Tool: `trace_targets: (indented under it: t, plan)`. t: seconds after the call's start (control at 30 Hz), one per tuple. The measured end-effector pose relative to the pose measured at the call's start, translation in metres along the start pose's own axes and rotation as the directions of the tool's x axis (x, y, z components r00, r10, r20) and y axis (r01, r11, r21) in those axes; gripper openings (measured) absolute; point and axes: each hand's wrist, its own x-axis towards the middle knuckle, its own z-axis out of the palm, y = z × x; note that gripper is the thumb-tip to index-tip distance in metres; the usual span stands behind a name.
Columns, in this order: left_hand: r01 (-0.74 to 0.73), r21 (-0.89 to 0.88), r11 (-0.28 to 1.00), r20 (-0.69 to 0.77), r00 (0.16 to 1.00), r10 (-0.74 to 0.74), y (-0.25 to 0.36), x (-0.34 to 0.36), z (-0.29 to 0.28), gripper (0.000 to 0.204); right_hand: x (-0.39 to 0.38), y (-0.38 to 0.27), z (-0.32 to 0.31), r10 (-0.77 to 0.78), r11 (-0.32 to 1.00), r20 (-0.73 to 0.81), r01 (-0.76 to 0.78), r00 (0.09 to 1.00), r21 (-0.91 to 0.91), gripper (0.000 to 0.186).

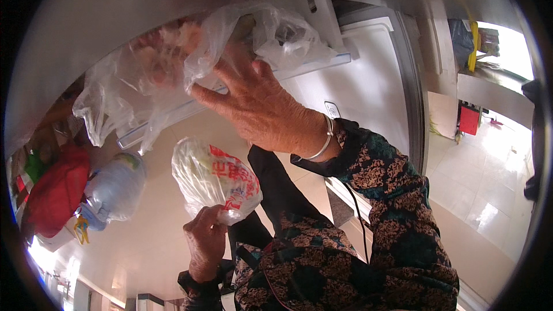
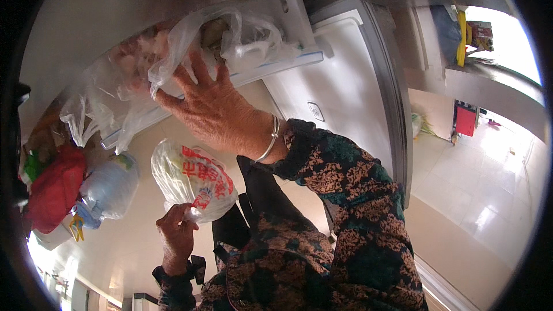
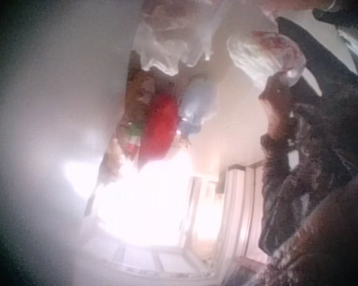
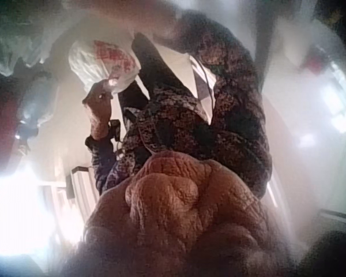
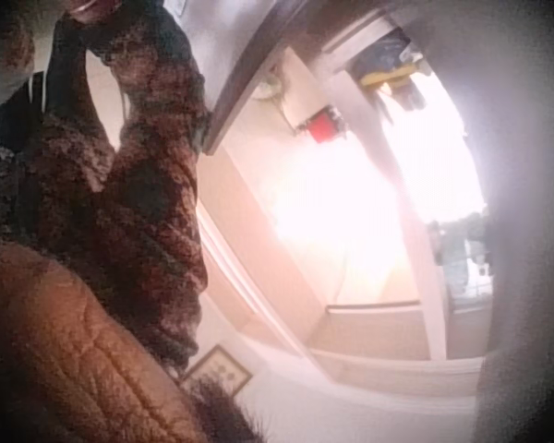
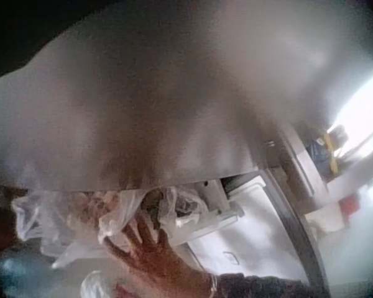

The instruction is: The person opens the refrigerator freezer and main compartment, then moves several plastic bags containing food items between shelves. They rearrange the bags to create space and place some items back into the freezer.

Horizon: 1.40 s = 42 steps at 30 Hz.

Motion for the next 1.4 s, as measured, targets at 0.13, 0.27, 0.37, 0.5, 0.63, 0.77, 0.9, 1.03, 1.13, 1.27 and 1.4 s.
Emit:
trace_targets:
  t: [0.13, 0.27, 0.37, 0.5, 0.63, 0.77, 0.9, 1.03, 1.13, 1.27, 1.4]
  plan:
    - [-0.04, 0.023, 0.999, -0.013, 0.999, 0.04, 0.0, 0.002, 0.001, 0.024, -0.003, -0.01, 0.001, -0.063, 0.998, -0.011, 0.063, 0.998, 0.03, 0.086]
    - [-0.019, 0.008, 1.0, -0.006, 1.0, 0.019, 0.001, 0.003, 0.001, 0.024, -0.005, -0.003, -0.007, -0.044, 0.999, -0.02, 0.044, 0.999, -0.004, 0.066]
    - [-0.03, 0.016, 0.999, -0.014, 0.999, 0.03, -0.001, 0.003, -0.001, 0.024, 0.004, 0.034, -0.009, 0.021, 1.0, -0.059, -0.022, 0.998, -0.011, 0.049]
    - [-0.057, 0.009, 0.998, -0.02, 0.998, 0.057, -0.012, 0.003, -0.002, 0.024, 0.017, 0.108, 0.005, -0.021, 1.0, 0.113, 0.022, 0.993, -0.006, 0.051]
    - [-0.074, -0.025, 0.997, -0.034, 0.997, 0.074, -0.024, 0.002, 0.001, 0.024, 0.007, 0.154, 0.024, -0.074, 0.993, 0.061, 0.067, 0.995, 0.099, 0.052]
    - [-0.081, -0.036, 0.996, -0.063, 0.995, 0.078, -0.028, 0.004, 0.008, 0.025, -0.002, 0.188, 0.024, -0.031, 0.995, 0.049, 0.026, 0.998, 0.096, 0.05]
    - [-0.028, -0.021, 0.999, -0.101, 0.995, 0.026, -0.021, 0.006, 0.018, 0.025, -0.003, 0.216, 0.001, 0.18, 0.929, 0.304, -0.06, 0.935, -0.366, 0.05]
    - [0.011, -0.044, 0.999, -0.138, 0.99, -0.017, -0.019, 0.007, 0.028, 0.03, 0.001, 0.22, -0.029, 0.497, 0.825, 0.671, -0.06, 0.55, -0.561, 0.065]
    - [0.026, -0.067, 0.997, -0.148, 0.988, -0.036, -0.025, 0.006, 0.033, 0.03, 0.004, 0.212, -0.038, 0.545, 0.835, 0.643, -0.281, 0.539, -0.472, 0.058]
    - [0.028, -0.108, 0.994, -0.153, 0.987, -0.044, -0.033, 0.002, 0.038, 0.03, -0.003, 0.201, -0.051, 0.515, 0.857, 0.548, -0.418, 0.659, -0.303, 0.054]
    - [0.027, -0.139, 0.99, -0.16, 0.986, -0.05, -0.038, 0.001, 0.04, 0.028, -0.015, 0.2, -0.063, 0.518, 0.834, 0.412, -0.55, 0.75, -0.048, 0.051]
